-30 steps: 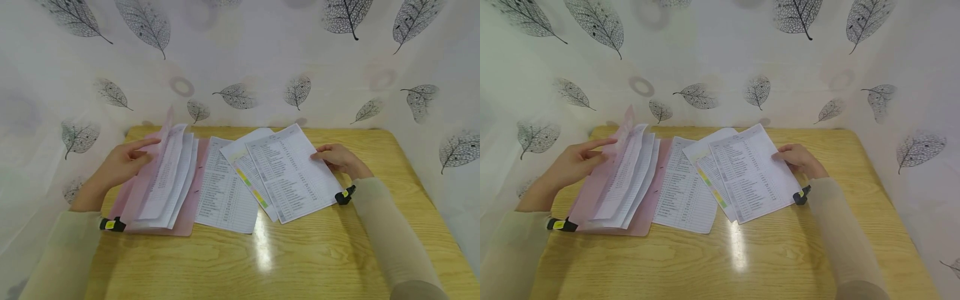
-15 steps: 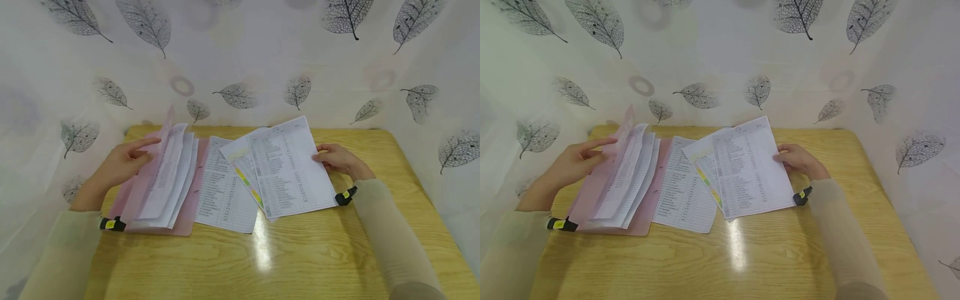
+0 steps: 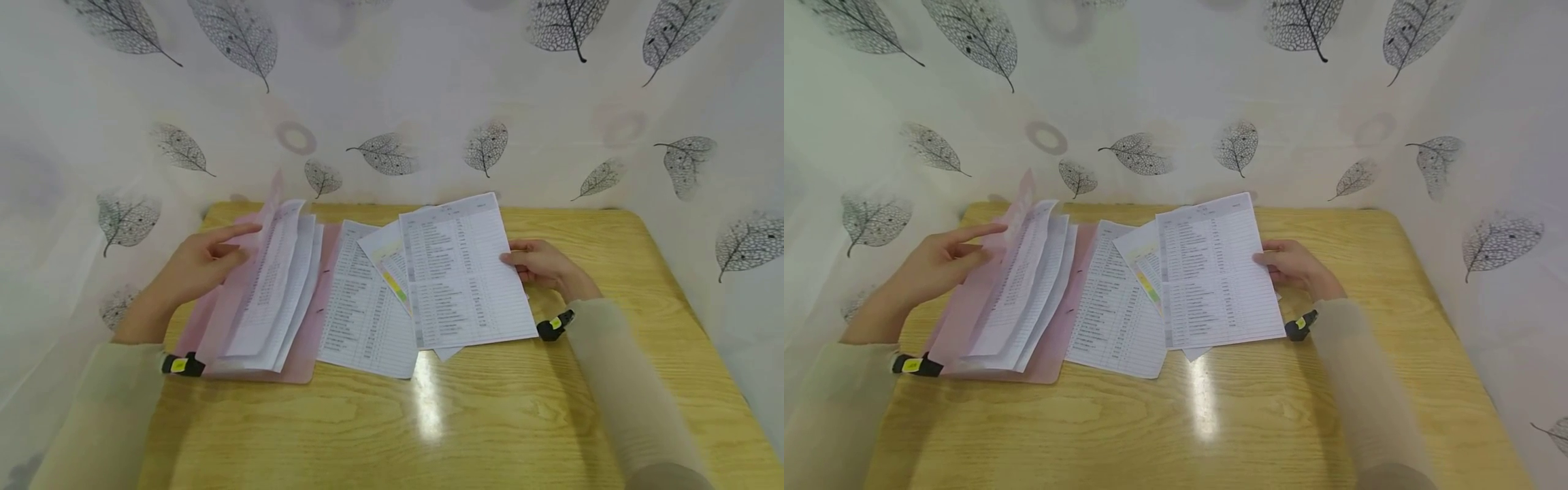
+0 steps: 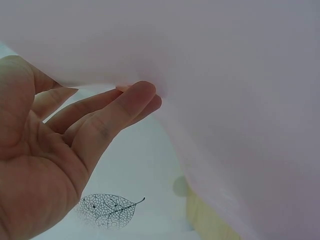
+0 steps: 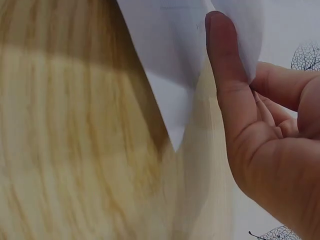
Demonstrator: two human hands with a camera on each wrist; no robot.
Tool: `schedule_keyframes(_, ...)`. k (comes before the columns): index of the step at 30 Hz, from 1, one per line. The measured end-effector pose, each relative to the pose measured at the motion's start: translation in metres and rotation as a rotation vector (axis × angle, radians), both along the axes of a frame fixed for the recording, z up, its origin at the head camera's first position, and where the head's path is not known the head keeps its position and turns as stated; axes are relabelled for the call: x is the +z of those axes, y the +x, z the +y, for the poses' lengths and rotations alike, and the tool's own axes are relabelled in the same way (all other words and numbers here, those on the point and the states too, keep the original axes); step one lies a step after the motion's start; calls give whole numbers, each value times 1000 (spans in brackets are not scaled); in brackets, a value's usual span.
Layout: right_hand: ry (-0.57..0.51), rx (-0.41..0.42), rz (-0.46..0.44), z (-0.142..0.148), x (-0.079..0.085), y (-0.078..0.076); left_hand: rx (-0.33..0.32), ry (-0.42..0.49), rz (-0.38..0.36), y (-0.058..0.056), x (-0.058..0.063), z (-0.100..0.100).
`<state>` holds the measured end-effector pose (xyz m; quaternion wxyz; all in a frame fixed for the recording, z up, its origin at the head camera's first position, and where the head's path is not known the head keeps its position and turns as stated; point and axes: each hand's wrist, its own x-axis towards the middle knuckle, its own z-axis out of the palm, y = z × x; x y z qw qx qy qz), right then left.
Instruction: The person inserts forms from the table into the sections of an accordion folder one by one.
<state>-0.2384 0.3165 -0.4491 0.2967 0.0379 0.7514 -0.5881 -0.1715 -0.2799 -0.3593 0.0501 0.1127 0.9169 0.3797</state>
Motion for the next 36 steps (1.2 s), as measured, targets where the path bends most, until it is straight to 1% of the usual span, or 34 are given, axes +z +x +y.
schedule_keyframes(7, -58, -11, 0, -13, -3, 1, 2, 12, -8, 2, 3, 2)
schedule_keyframes(15, -124, -49, -16, -26, -6, 2, -9, 17, -8, 3, 3, 2)
schedule_keyframes(20, -137, -61, -15, -33, -8, 2, 9, -11, -24, 1, 3, 1)
schedule_keyframes(28, -152, -59, -9, -45, -8, 2, 34, -38, -14, 0, 3, -3)
schedule_keyframes(36, -186, -49, 14, -58, -6, 2, 37, -13, -3, 1, 4, -7)
